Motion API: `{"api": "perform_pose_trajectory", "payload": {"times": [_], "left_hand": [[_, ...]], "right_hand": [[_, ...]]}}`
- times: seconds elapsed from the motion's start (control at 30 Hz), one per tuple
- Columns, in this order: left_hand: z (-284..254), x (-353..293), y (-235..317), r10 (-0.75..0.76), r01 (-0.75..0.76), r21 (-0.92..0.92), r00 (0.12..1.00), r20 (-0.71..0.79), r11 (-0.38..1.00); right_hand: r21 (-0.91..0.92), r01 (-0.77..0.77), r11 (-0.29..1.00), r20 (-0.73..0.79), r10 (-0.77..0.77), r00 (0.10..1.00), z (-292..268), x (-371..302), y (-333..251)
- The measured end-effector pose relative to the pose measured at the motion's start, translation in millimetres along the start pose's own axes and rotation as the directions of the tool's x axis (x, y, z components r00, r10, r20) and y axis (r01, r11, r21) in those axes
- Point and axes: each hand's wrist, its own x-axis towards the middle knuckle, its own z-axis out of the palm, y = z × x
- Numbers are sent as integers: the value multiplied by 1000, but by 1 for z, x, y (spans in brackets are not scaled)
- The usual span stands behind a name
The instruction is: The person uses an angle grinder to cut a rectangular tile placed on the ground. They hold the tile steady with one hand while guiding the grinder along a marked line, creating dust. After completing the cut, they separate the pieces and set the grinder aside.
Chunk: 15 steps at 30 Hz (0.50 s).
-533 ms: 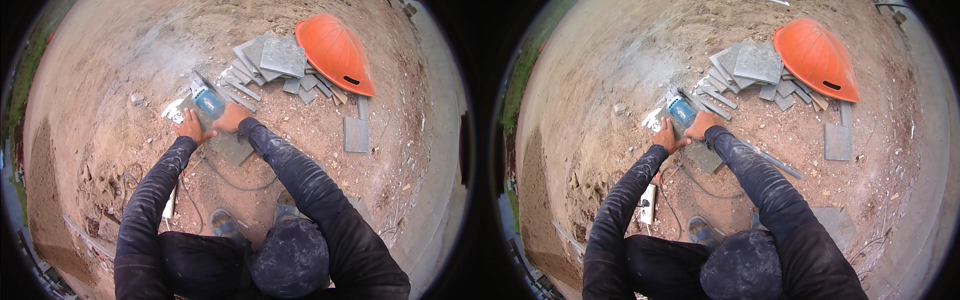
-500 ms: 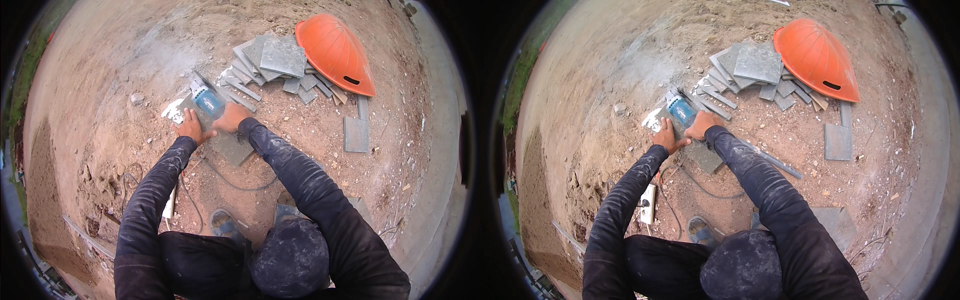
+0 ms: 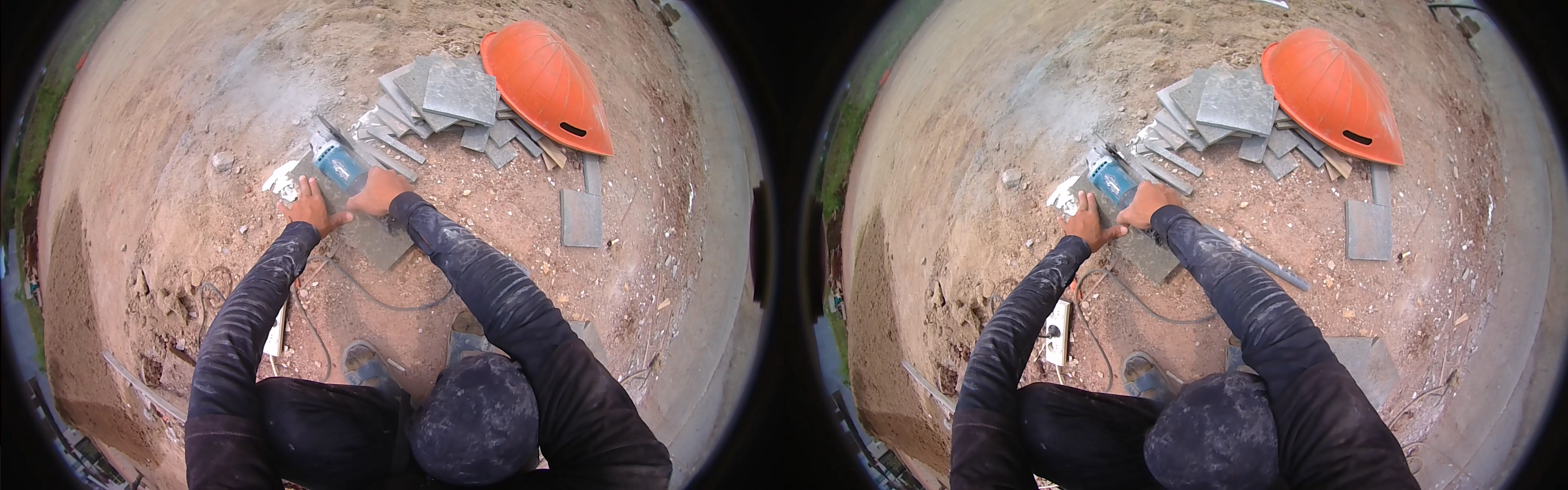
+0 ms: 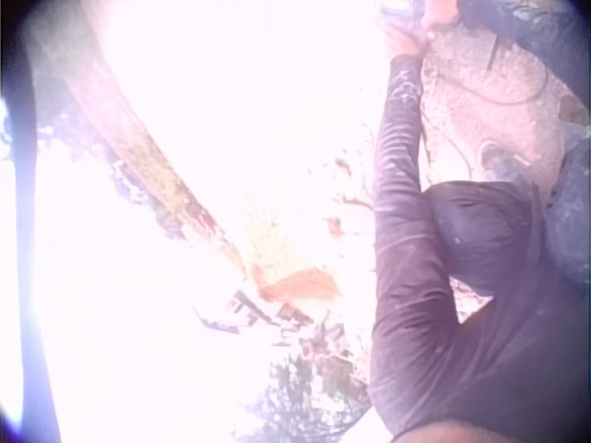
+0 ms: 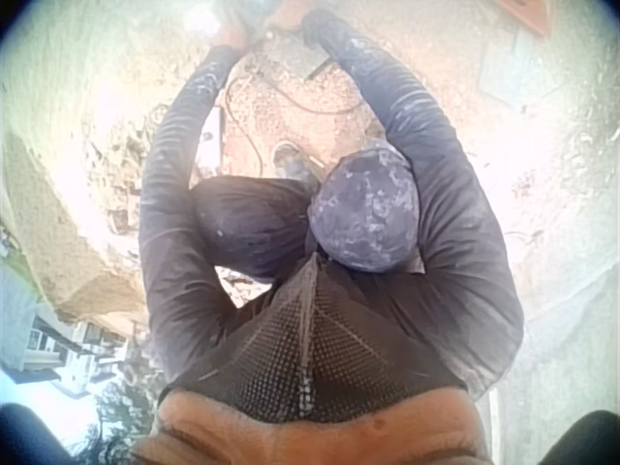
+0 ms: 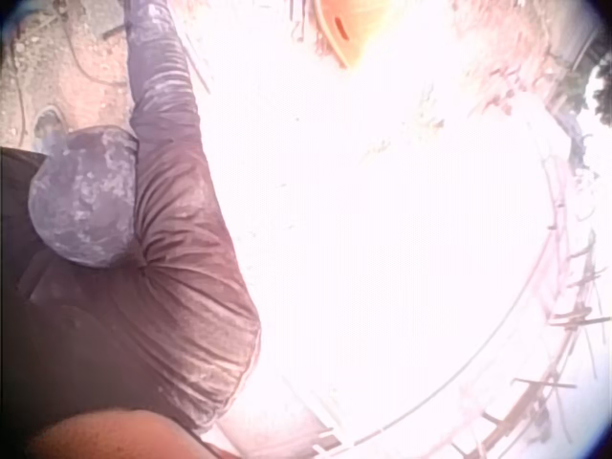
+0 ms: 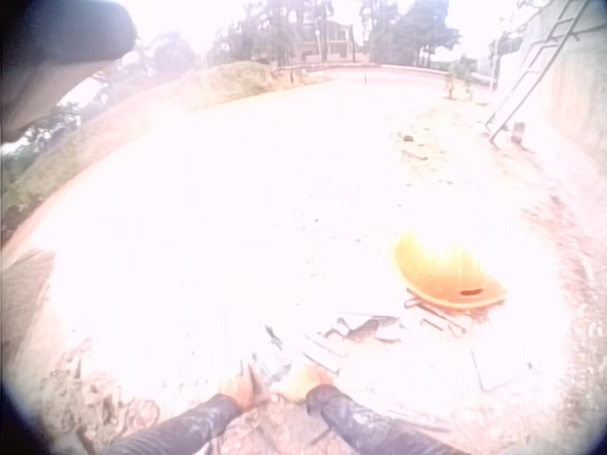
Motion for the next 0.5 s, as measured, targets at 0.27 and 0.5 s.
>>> {"api": "perform_pose_trajectory", "payload": {"times": [0.27,0.5], "left_hand": [[2,1,-2,9,-9,16,1000,-7,1000],[4,3,-3,10,-10,7,1000,-14,1000]], "right_hand": [[-3,-2,1000,3,2,1000,0,-1,1],[-13,-4,1000,12,4,1000,1,0,2]]}}
